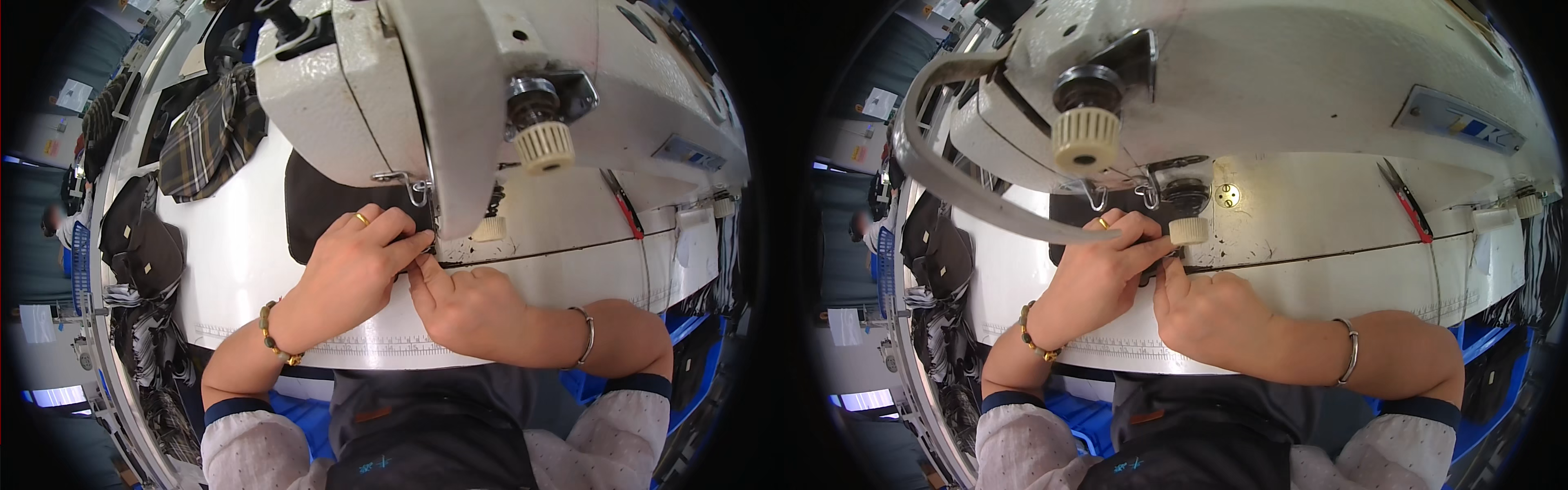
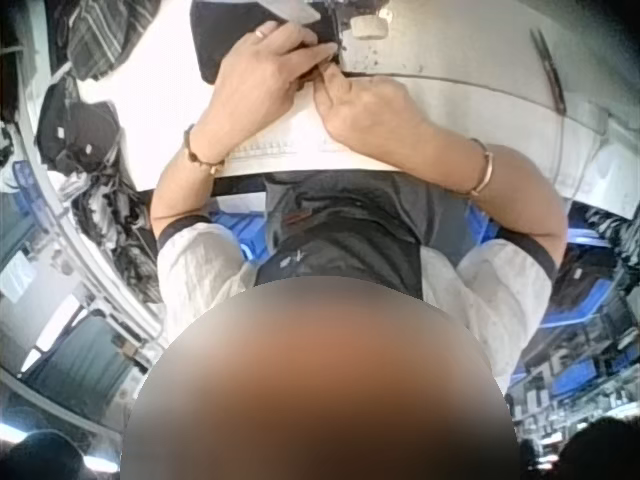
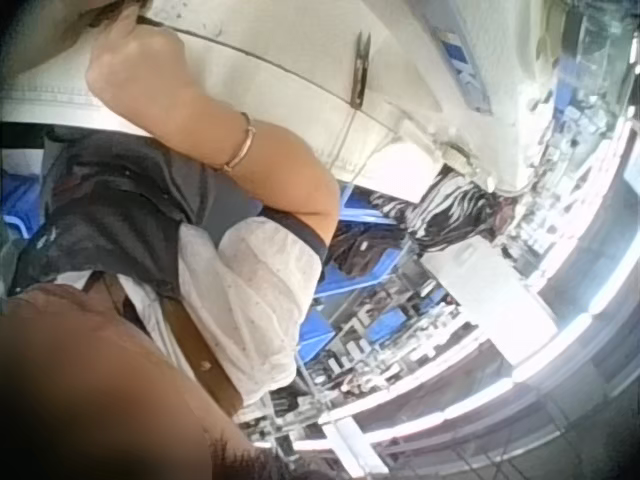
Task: Sewing pockets onto fabric pieces using an industrial sewing machine.
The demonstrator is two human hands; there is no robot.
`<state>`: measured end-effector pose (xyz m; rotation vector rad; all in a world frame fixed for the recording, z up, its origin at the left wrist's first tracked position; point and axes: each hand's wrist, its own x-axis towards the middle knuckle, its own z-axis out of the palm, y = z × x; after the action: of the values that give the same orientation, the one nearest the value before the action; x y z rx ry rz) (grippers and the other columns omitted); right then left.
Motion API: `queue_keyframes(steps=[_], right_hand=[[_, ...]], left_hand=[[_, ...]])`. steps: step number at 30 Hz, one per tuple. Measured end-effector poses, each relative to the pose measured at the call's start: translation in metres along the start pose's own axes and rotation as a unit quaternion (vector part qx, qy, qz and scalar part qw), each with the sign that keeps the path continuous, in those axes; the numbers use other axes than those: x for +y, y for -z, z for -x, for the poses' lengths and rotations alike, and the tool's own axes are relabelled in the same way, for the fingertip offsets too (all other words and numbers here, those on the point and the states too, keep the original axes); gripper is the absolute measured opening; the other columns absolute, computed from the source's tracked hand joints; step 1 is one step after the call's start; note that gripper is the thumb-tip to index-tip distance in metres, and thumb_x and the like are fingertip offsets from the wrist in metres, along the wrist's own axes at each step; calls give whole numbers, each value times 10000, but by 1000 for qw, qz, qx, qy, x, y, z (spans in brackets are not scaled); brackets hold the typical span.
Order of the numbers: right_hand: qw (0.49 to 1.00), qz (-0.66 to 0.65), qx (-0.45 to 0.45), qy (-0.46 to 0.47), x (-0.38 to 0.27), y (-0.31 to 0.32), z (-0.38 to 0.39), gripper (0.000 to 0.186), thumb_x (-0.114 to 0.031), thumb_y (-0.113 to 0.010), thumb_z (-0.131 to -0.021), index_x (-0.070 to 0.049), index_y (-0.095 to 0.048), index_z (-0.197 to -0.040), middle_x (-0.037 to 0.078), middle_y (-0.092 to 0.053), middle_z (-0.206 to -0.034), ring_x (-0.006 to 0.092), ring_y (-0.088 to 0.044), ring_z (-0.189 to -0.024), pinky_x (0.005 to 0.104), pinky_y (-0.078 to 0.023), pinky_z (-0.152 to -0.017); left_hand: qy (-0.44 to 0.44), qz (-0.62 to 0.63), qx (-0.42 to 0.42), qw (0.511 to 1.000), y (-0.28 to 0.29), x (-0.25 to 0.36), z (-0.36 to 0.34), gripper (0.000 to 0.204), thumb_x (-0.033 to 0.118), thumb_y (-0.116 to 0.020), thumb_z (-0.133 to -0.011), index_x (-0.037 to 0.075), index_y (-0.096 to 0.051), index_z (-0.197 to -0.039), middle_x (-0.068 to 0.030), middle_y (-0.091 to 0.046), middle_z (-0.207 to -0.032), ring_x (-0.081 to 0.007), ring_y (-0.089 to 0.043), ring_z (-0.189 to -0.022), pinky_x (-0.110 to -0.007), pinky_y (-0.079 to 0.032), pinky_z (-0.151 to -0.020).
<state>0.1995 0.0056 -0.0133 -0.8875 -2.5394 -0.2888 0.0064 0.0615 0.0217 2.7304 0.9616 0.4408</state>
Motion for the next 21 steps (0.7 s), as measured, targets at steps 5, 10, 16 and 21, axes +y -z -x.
queue_keyframes(steps=[5, 10, 16, 21], right_hand=[[998, 20, -37, -42, 7, -11, -4, 388, -109, -629, -779, 66, -700, -1119, 204, -719, -1069, 128, -576, -475, 277, -456, -425], [998, 14, -20, -52, 16, -17, -7, 369, -107, -629, -784, 63, -696, -1104, 206, -720, -1087, 136, -587, -474, 279, -465, -428], [1000, 1, 0, -24, 14, -13, -5, 353, -116, -646, -778, 28, -707, -1094, 181, -722, -1107, 134, -580, -480, 284, -464, -431], [998, -32, 37, -28, 16, -9, -9, 301, -125, -643, -782, 16, -697, -1043, 205, -699, -1124, 145, -616, -511, 276, -493, -451]], left_hand=[[-4, -32, 16, 999, 0, -11, -7, 483, 14, -744, -630, 66, -749, -1109, -17, -629, -996, -232, -605, -938, -350, -502, -780], [21, -52, -18, 998, 2, -20, -17, 437, 25, -709, -692, 80, -751, -1124, -56, -676, -1042, -279, -648, -936, -367, -510, -848], [36, -26, 28, 999, 1, -24, -11, 372, 4, -672, -731, 85, -764, -1083, -65, -729, -1072, -276, -679, -935, -374, -520, -824], [33, 18, 41, 998, -3, -28, -20, 301, -10, -681, -751, 61, -765, -1031, -99, -750, -970, -315, -692, -829, -386, -541, -717]])
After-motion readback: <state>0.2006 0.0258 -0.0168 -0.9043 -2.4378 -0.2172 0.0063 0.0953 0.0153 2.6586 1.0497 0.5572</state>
